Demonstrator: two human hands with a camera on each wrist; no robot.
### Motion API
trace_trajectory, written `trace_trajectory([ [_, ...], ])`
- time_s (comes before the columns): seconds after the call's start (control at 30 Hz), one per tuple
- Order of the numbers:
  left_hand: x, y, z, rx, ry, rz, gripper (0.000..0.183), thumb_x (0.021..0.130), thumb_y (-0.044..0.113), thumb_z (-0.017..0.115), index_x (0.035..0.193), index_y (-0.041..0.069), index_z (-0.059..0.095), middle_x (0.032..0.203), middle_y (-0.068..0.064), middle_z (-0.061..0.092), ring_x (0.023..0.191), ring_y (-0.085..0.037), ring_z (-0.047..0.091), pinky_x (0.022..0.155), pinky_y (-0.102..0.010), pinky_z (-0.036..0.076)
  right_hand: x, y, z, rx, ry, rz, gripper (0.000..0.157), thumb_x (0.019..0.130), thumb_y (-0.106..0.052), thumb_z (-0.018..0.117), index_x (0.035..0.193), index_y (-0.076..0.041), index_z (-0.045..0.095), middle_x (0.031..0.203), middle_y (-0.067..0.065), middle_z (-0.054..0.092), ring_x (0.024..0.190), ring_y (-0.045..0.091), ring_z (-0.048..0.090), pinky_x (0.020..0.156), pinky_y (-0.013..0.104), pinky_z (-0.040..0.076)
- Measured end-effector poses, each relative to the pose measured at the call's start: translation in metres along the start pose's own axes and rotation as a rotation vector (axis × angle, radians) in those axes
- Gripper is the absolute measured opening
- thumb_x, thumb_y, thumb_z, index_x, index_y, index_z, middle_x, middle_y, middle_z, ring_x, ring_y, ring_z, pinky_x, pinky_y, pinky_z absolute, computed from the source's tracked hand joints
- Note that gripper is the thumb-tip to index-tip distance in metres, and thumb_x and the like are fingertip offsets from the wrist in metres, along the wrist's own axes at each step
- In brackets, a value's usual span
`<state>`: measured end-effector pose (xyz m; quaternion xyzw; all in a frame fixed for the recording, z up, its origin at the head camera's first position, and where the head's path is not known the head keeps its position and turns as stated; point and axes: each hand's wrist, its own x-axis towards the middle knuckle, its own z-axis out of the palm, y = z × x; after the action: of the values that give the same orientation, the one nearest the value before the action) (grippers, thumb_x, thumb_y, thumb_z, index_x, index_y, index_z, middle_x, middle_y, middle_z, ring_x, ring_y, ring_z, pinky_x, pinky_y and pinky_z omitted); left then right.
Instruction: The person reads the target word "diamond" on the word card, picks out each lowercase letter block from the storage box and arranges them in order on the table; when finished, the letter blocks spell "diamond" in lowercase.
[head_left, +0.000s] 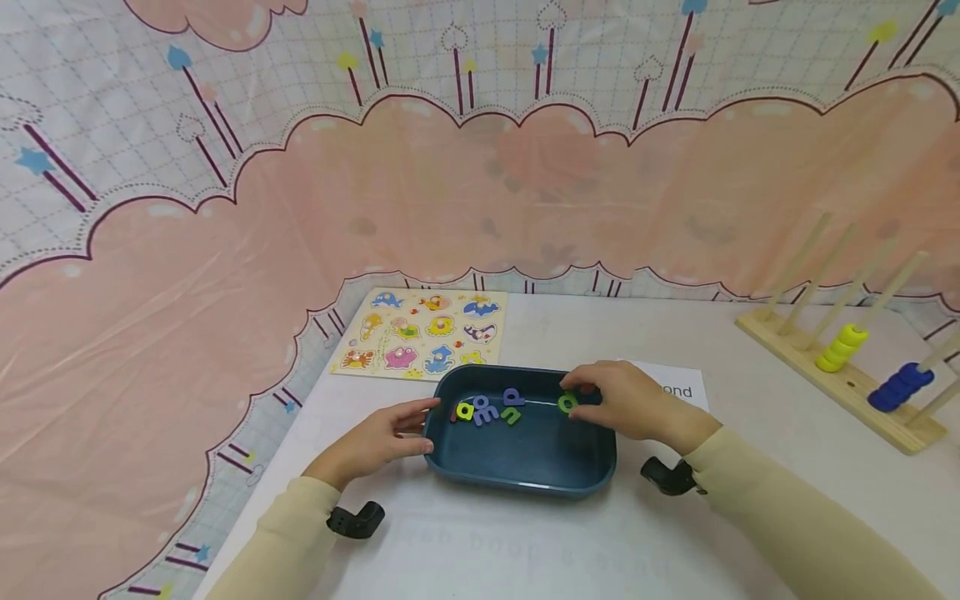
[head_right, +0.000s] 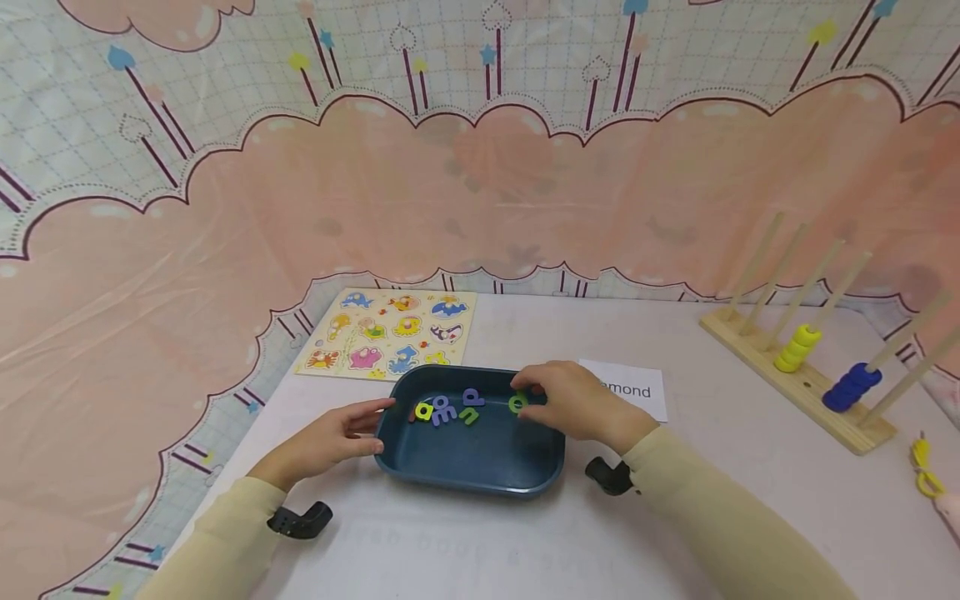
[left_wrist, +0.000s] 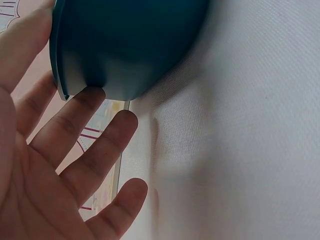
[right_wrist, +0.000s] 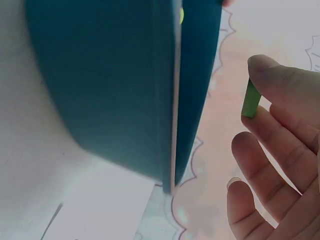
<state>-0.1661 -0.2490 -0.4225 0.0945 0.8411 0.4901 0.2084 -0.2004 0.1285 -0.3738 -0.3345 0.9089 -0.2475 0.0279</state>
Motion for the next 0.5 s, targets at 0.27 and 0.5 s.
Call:
trace_trajectory([
  [0.27,0.001,0.000,-0.001,0.007,0.004,-0.002,0.068,0.093,0.024,0.075,0.152,0.009,0.044,0.146,-0.018,0.052,0.132,-0.038,0.050,0.105,-0.055,0.041,-0.013,0.014,-0.010,-0.003,0.064,0.025,0.034,0.086,-0.018,0.081,0.117,-0.006,0.071,0.104,0.002,0.069,0.095,0.025,0.063,0.078,0.040,0.055],
  [0.5,0.001,-0.001,0.000,0.004,0.003,0.001,0.068,0.092,0.022,0.075,0.152,0.009,0.044,0.146,-0.019,0.051,0.132,-0.038,0.050,0.105,-0.054,0.042,-0.024,0.032,-0.016,-0.019,0.123,0.061,0.035,0.084,-0.018,0.082,0.114,-0.005,0.071,0.104,0.001,0.070,0.091,0.021,0.061,0.074,0.038,0.052],
])
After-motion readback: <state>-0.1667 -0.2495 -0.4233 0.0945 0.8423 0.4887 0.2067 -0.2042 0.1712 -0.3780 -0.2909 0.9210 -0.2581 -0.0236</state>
